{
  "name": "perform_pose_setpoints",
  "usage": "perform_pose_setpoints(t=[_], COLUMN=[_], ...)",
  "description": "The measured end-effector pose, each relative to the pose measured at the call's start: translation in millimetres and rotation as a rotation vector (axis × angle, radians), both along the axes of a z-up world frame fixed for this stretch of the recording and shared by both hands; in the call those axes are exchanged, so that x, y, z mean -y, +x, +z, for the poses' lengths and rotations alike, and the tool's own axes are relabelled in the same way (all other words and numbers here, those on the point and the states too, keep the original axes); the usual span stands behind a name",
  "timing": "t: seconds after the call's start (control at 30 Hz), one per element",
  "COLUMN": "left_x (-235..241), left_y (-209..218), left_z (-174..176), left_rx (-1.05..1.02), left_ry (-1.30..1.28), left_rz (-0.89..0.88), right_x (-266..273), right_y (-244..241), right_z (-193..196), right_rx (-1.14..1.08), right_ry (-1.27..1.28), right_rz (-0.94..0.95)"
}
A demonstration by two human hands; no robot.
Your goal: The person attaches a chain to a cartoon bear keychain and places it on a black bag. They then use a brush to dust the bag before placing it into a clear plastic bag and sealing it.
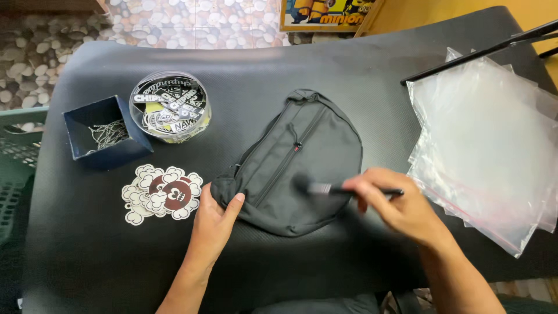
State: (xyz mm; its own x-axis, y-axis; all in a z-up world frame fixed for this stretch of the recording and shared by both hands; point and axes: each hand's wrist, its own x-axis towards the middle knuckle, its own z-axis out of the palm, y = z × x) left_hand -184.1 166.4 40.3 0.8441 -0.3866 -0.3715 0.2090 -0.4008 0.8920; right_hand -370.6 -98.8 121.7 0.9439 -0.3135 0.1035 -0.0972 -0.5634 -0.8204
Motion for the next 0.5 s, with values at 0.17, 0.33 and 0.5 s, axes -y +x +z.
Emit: perform_pose_setpoints(t=[0.17,0.33,0.5], left_x=[0,2,0], left_y=[-2,-1,-1], left_z=[-4,-7,-21], left_rx=[-0.013,-0.023,0.07], left_ry=[-0.122,-0.212,-0.22], left_rz=[0.007,0.015,-0.016], right_x=[24,2,11], right_y=[-5,0,24], right_z=[-15,-6,-22], right_rx=[0.061,0.084,0.186], right_ry=[-0.245,-0.206,-0.017], right_rz=[-0.15,-0.297,-0.075])
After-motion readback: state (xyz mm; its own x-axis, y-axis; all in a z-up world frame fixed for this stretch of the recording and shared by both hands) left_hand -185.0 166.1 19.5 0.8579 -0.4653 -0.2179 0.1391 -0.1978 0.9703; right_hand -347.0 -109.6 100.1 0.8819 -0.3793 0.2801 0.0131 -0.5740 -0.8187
